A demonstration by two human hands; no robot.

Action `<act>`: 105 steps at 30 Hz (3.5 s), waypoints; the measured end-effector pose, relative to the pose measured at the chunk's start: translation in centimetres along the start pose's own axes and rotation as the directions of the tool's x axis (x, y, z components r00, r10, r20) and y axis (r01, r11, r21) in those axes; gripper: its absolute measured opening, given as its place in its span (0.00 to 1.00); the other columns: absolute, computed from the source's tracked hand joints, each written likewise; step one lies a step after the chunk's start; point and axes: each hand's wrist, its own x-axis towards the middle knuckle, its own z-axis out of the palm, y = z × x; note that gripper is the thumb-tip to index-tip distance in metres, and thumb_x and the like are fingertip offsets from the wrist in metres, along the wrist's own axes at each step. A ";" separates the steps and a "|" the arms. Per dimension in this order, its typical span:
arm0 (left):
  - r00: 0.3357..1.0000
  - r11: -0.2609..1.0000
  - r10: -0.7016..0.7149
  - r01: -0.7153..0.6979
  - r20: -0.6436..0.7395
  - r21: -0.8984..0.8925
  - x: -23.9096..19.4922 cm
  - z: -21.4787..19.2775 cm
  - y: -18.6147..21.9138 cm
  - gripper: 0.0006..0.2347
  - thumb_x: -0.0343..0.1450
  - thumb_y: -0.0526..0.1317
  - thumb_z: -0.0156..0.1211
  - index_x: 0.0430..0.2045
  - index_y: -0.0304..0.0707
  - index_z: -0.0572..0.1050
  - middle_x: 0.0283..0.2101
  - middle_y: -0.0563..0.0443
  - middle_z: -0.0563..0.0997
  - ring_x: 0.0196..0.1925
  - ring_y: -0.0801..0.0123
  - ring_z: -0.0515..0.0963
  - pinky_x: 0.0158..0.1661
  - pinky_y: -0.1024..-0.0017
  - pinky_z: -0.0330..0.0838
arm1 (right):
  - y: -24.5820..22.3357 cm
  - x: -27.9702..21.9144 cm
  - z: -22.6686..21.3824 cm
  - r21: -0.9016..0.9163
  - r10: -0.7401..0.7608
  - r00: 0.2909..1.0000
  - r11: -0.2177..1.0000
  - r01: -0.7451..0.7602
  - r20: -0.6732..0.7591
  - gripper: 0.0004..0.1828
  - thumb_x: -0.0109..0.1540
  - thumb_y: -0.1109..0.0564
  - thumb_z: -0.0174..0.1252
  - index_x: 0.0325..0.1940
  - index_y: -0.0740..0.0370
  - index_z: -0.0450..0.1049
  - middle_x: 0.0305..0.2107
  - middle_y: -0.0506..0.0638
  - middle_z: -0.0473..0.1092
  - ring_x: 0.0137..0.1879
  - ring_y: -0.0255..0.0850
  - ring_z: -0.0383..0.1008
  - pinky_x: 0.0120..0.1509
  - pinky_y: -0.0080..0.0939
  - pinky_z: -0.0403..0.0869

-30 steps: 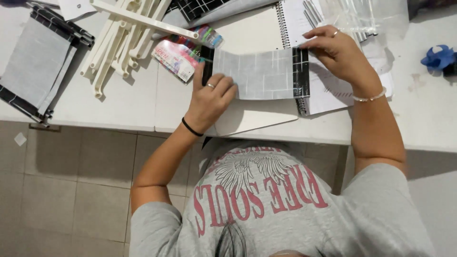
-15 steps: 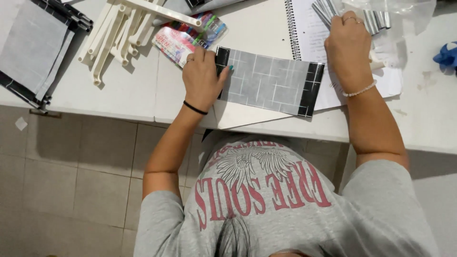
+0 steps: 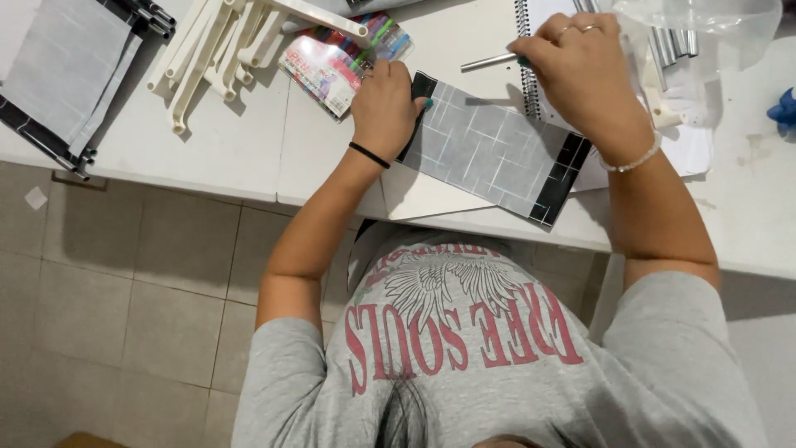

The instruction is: Assembling a DIY modular storage organizer by connecting metal rods to plastic corner pieces and attaching decorative panels.

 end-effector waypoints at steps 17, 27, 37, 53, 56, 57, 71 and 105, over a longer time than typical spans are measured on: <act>0.915 0.652 0.399 -0.331 -0.062 -0.682 6.1 -4.7 0.2 0.04 0.72 0.29 0.59 0.37 0.37 0.76 0.40 0.49 0.77 0.41 0.61 0.77 0.39 0.65 0.69 | 1.3 3.1 -2.7 0.353 0.029 0.982 0.931 -0.094 0.184 0.09 0.73 0.67 0.57 0.58 0.66 0.75 0.44 0.60 0.71 0.40 0.57 0.71 0.48 0.53 0.70; 0.894 0.530 0.395 -0.408 -0.210 -0.743 5.0 -4.9 0.7 0.03 0.76 0.33 0.63 0.41 0.36 0.80 0.38 0.49 0.84 0.39 0.64 0.81 0.42 0.68 0.73 | 1.8 3.5 -3.5 0.443 -0.039 0.981 0.895 -0.049 0.188 0.12 0.72 0.67 0.60 0.60 0.63 0.77 0.45 0.55 0.78 0.47 0.56 0.76 0.54 0.54 0.72; 0.899 0.486 0.371 -0.401 -0.231 -0.777 4.4 -5.4 0.6 0.03 0.76 0.33 0.61 0.40 0.35 0.80 0.37 0.50 0.84 0.38 0.64 0.80 0.42 0.69 0.73 | 1.5 3.5 -3.9 0.469 -0.078 0.980 0.883 -0.016 0.182 0.12 0.73 0.69 0.60 0.61 0.62 0.75 0.42 0.54 0.77 0.46 0.55 0.75 0.53 0.54 0.71; 0.872 0.486 0.395 -0.465 -0.289 -0.740 4.4 -5.2 0.6 0.05 0.77 0.37 0.61 0.39 0.35 0.79 0.36 0.49 0.84 0.36 0.63 0.81 0.42 0.67 0.73 | 0.3 3.4 -3.9 0.383 -0.060 0.980 0.924 -0.017 0.189 0.12 0.73 0.64 0.61 0.61 0.59 0.79 0.42 0.55 0.75 0.40 0.55 0.74 0.35 0.52 0.71; 0.856 0.527 0.408 -0.504 -0.317 -0.685 4.4 -4.7 0.6 0.05 0.76 0.36 0.63 0.38 0.33 0.79 0.35 0.47 0.84 0.36 0.61 0.81 0.41 0.67 0.74 | 0.0 3.4 -4.0 0.264 -0.052 0.982 0.965 0.002 0.182 0.13 0.73 0.64 0.60 0.61 0.53 0.78 0.42 0.51 0.73 0.38 0.53 0.73 0.34 0.51 0.70; 0.852 0.540 0.410 -0.515 -0.327 -0.666 4.3 -4.7 0.7 0.06 0.76 0.38 0.62 0.37 0.34 0.79 0.34 0.48 0.83 0.35 0.61 0.80 0.40 0.67 0.73 | -0.1 3.3 -4.0 0.213 -0.073 0.991 0.976 0.048 0.115 0.13 0.72 0.65 0.62 0.59 0.52 0.79 0.42 0.50 0.74 0.38 0.51 0.73 0.41 0.49 0.72; 0.847 0.614 0.445 -0.525 -0.291 -0.589 4.0 -4.2 0.5 0.08 0.77 0.42 0.61 0.33 0.37 0.78 0.30 0.52 0.80 0.31 0.62 0.76 0.34 0.67 0.69 | -0.4 3.5 -3.1 0.076 -0.153 0.987 0.986 0.149 0.040 0.23 0.63 0.69 0.61 0.56 0.47 0.80 0.42 0.42 0.78 0.43 0.42 0.78 0.47 0.41 0.74; 0.872 0.868 0.336 -0.433 -0.355 -0.243 3.4 -4.9 2.4 0.12 0.78 0.51 0.49 0.35 0.46 0.77 0.30 0.57 0.78 0.27 0.64 0.77 0.22 0.66 0.65 | -5.6 5.3 0.7 0.929 0.285 0.933 0.232 -0.289 0.219 0.19 0.77 0.55 0.47 0.67 0.71 0.63 0.58 0.64 0.67 0.62 0.52 0.74 0.66 0.47 0.76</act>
